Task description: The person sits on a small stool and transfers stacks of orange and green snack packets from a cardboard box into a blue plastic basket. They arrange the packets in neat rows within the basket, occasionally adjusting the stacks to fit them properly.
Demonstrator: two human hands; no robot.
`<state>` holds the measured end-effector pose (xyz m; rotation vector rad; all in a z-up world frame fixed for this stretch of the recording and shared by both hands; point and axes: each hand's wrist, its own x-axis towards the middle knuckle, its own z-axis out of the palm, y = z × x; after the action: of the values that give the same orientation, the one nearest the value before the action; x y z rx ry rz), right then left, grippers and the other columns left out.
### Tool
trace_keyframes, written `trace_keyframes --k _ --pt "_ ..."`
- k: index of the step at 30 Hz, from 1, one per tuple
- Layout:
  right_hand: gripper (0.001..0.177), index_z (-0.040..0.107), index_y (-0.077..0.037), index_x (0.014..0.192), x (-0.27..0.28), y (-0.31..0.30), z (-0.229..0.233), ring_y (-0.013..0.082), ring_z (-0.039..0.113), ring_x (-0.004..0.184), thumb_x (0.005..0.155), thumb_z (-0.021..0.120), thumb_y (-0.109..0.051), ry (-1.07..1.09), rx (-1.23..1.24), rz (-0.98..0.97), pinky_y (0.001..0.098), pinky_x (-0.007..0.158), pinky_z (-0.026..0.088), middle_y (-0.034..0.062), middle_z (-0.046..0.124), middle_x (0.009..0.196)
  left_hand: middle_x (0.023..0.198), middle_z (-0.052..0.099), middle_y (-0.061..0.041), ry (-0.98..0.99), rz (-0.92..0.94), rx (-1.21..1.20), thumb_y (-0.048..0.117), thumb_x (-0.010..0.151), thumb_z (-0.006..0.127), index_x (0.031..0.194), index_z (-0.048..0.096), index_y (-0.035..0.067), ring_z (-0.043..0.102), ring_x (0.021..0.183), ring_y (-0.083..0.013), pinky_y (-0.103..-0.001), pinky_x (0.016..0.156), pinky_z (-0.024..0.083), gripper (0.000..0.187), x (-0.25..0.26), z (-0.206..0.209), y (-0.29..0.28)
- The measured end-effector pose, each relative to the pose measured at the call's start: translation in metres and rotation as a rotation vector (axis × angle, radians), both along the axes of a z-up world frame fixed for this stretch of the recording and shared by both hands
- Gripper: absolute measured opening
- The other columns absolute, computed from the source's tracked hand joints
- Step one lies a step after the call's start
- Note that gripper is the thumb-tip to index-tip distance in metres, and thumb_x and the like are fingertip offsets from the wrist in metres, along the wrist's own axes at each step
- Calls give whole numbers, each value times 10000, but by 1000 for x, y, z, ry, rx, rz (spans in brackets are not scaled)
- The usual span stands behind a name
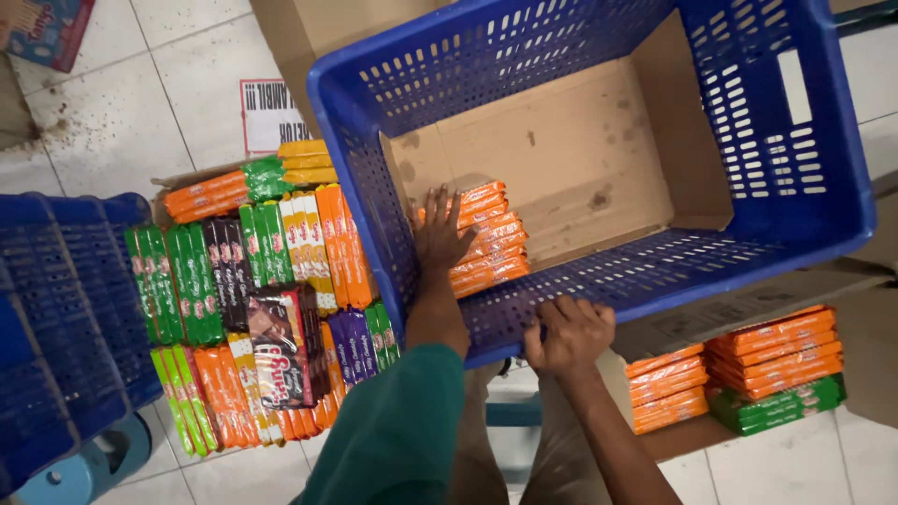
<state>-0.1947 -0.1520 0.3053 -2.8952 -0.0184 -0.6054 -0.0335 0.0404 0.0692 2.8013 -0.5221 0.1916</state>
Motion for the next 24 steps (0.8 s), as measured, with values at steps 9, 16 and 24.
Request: trace_keyframes --k 9,16,24 --pt "202 574 -256 691 -1 -2 -1 228 567 670 828 531 -399 26 19 13 395 745 366 -13 501 694 1759 -5 2 771 110 225 648 1038 331 1662 105 330 -54 1615 -270 -643 1263 -19 737 13 54 -15" --pt "215 599 -241 661 5 1 9 226 609 673 796 553 -402 -33 52 27 398 725 394 -20 523 662 1593 280 -139 645 148 324 344 760 689 1522 478 189 564 1192 -462 -637 834 537 806 17 -49 -30" --pt "253 704 -274 955 0 1 14 256 704 862 809 600 -453 102 -72 3 438 827 465 6 694 875 1124 739 -155 614 -241 -241 196 901 563 1169 733 128 710 1132 -379 -499 925 597 324 -29 208 -70"
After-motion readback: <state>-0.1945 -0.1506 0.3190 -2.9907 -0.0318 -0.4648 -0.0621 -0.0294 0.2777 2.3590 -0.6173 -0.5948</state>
